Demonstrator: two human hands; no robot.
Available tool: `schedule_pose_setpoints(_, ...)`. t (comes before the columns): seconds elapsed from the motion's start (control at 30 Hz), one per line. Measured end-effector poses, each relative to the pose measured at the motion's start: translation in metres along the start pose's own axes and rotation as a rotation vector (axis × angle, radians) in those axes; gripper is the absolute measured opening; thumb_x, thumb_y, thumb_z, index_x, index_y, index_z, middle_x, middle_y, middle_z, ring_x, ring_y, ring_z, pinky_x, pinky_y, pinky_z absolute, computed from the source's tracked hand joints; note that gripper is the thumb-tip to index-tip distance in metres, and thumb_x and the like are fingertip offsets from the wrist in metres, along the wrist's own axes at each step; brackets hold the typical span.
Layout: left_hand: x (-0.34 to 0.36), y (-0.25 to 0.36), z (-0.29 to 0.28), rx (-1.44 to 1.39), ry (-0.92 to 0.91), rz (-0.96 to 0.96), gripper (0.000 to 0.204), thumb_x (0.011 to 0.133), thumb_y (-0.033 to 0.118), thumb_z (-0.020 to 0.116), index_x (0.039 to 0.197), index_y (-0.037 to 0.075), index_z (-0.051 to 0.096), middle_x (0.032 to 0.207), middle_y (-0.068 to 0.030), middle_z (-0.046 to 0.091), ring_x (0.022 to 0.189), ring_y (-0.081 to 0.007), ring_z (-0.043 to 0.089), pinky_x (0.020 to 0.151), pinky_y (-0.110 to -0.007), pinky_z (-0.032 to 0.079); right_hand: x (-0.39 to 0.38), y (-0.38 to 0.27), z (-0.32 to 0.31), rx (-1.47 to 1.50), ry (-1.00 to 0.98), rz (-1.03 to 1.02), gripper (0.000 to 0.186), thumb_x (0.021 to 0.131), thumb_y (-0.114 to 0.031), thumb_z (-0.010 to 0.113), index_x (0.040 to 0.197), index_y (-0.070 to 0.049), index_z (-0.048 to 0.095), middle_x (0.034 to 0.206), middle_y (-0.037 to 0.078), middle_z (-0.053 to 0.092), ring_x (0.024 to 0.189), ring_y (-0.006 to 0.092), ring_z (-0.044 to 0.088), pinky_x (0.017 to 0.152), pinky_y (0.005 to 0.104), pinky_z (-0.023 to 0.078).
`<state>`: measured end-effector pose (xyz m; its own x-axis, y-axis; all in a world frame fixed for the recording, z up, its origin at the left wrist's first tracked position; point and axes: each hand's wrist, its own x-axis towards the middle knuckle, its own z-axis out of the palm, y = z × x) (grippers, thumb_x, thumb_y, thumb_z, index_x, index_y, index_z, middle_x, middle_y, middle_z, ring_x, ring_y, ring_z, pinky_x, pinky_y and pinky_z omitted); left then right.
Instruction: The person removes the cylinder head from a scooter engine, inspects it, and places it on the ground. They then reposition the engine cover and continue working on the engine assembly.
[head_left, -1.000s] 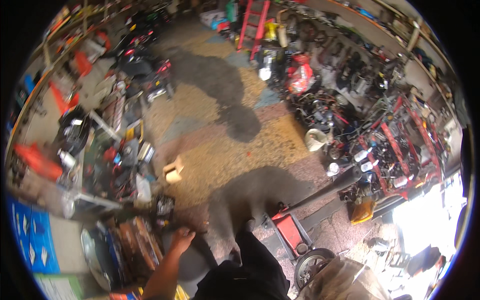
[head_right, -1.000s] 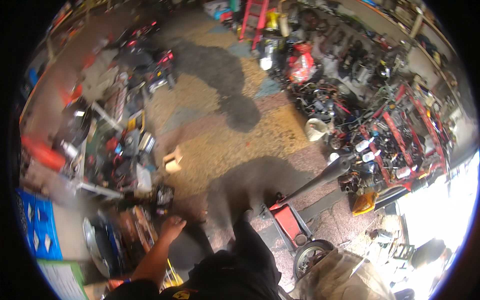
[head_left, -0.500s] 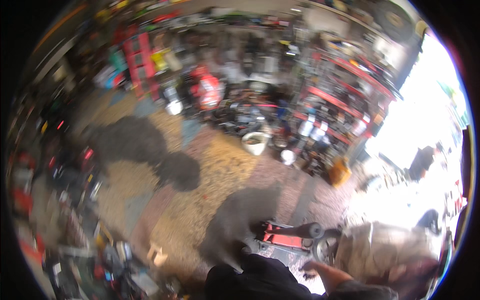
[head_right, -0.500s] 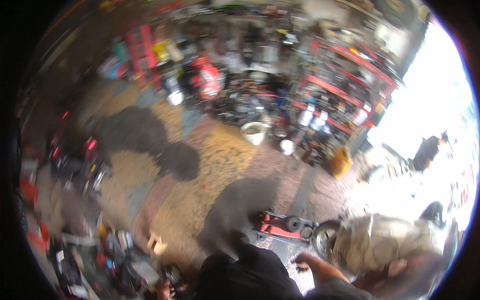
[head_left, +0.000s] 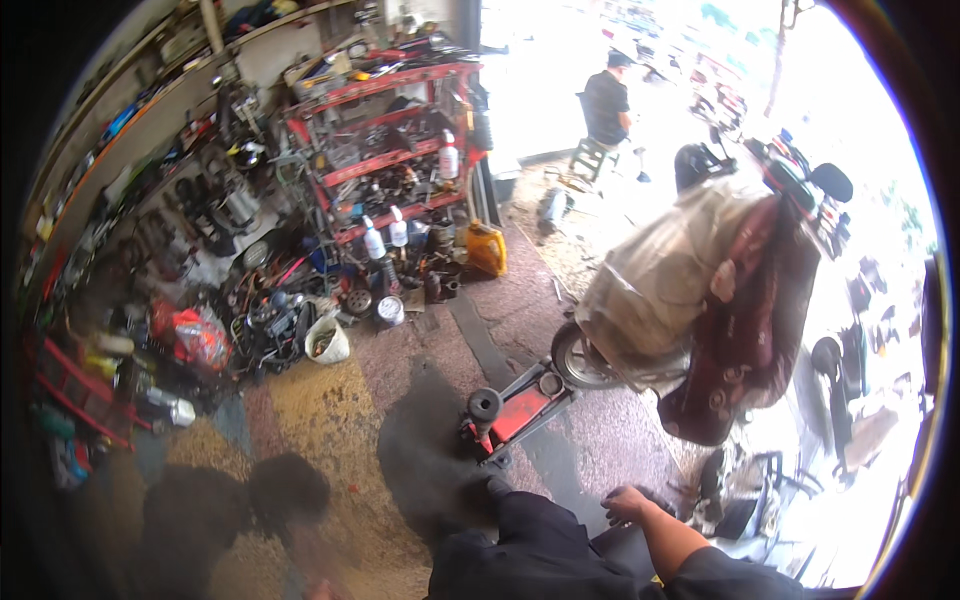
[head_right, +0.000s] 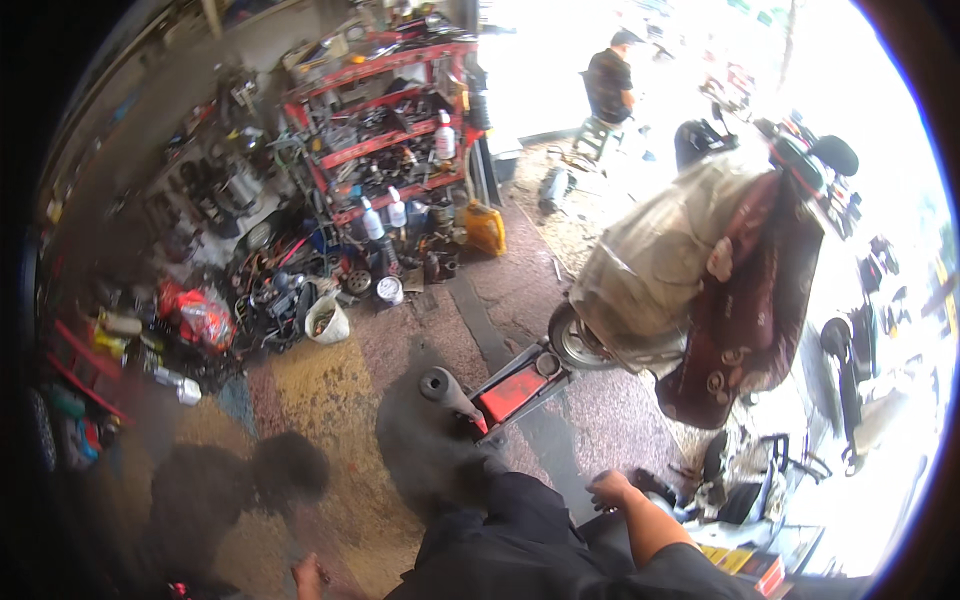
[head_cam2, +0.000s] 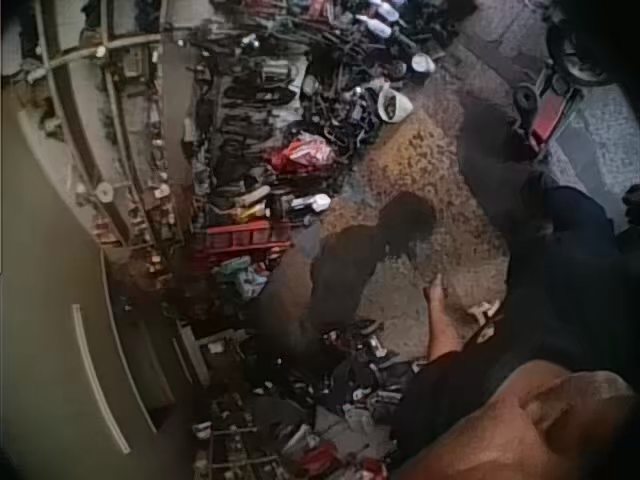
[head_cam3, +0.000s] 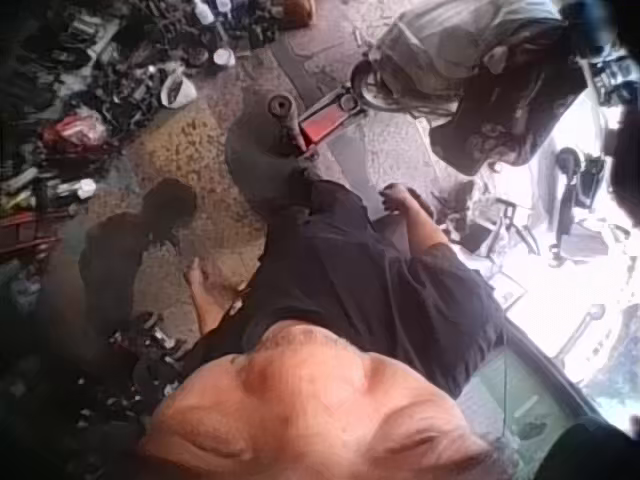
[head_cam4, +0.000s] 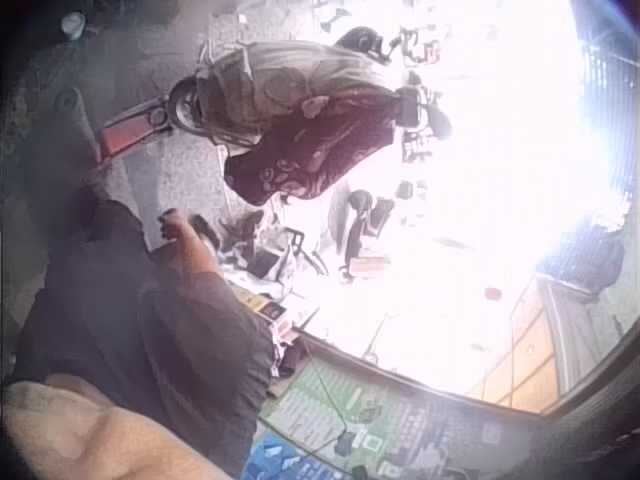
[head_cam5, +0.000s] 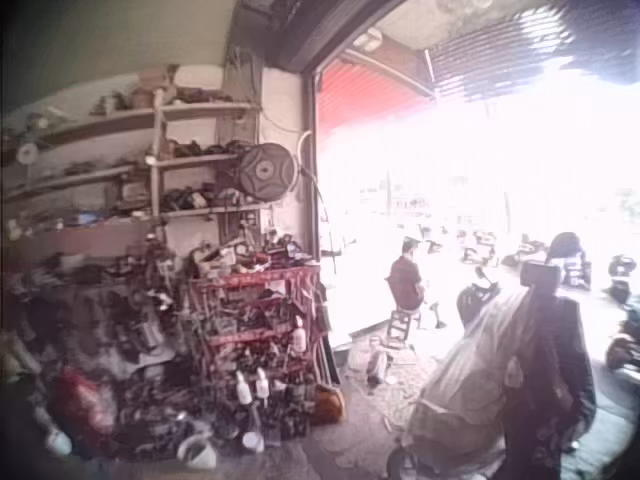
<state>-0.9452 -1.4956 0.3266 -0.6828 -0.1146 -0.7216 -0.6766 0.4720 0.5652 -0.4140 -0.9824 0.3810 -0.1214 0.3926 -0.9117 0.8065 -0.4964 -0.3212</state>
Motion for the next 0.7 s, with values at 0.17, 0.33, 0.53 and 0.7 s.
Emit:
schedule_pose_setpoints(0.17, -0.004, 0.114, 0.062, 0.2, -0.04, 0.255, 0.02, 0.084, 0.023, 0.068, 0.093, 0.007, 0.059, 0.066, -0.0034, 0.058, 0.052, -0.0169, 0.058, 0.043, -0.033, 0.046, -0.019, 0.104, 0.035, -0.179, 0.015, -0.261, 0.029, 0.092, -0.02, 0.061, 0.109, 0.003, 0.063, 0.08, 0.017, 0.069, 0.062, 0.0254, 0.069, 0.051, 0.0371, 0.056)
schedule_pose_setpoints(0.33, -0.066, 0.139, 0.158, 0.492, -0.162, 0.384, 0.024, 0.085, 0.023, 0.067, 0.097, 0.002, 0.063, 0.07, -0.0057, 0.062, 0.057, -0.0164, 0.061, 0.047, -0.03, 0.049, -0.048, 0.149, 0.055, 0.553, 0.083, 0.113, 0.037, 0.091, -0.015, 0.064, 0.122, 0.004, 0.056, 0.09, 0.02, 0.068, 0.067, 0.0294, 0.068, 0.053, 0.0385, 0.056)
schedule_pose_setpoints(0.53, -0.107, 0.122, 0.222, 0.572, -0.375, 0.324, 0.014, 0.088, 0.015, 0.064, 0.093, 0.003, 0.058, 0.07, -0.0045, 0.056, 0.055, -0.0165, 0.057, 0.044, -0.032, 0.046, -0.048, 0.185, 0.042, 0.591, 0.223, 0.116, 0.036, 0.087, -0.018, 0.065, 0.11, 0.008, 0.061, 0.085, 0.019, 0.068, 0.066, 0.0288, 0.068, 0.056, 0.0401, 0.057)
schedule_pose_setpoints(0.7, -0.092, 0.13, 0.239, 0.667, -0.54, 0.314, 0.016, 0.092, 0.021, 0.061, 0.097, 0.008, 0.053, 0.069, -0.0042, 0.055, 0.055, -0.0183, 0.055, 0.045, -0.034, 0.044, -0.044, 0.18, 0.026, 0.375, 0.423, 0.13, 0.032, 0.087, -0.023, 0.065, 0.099, 0.006, 0.064, 0.076, 0.013, 0.067, 0.061, 0.0224, 0.066, 0.053, 0.037, 0.056)
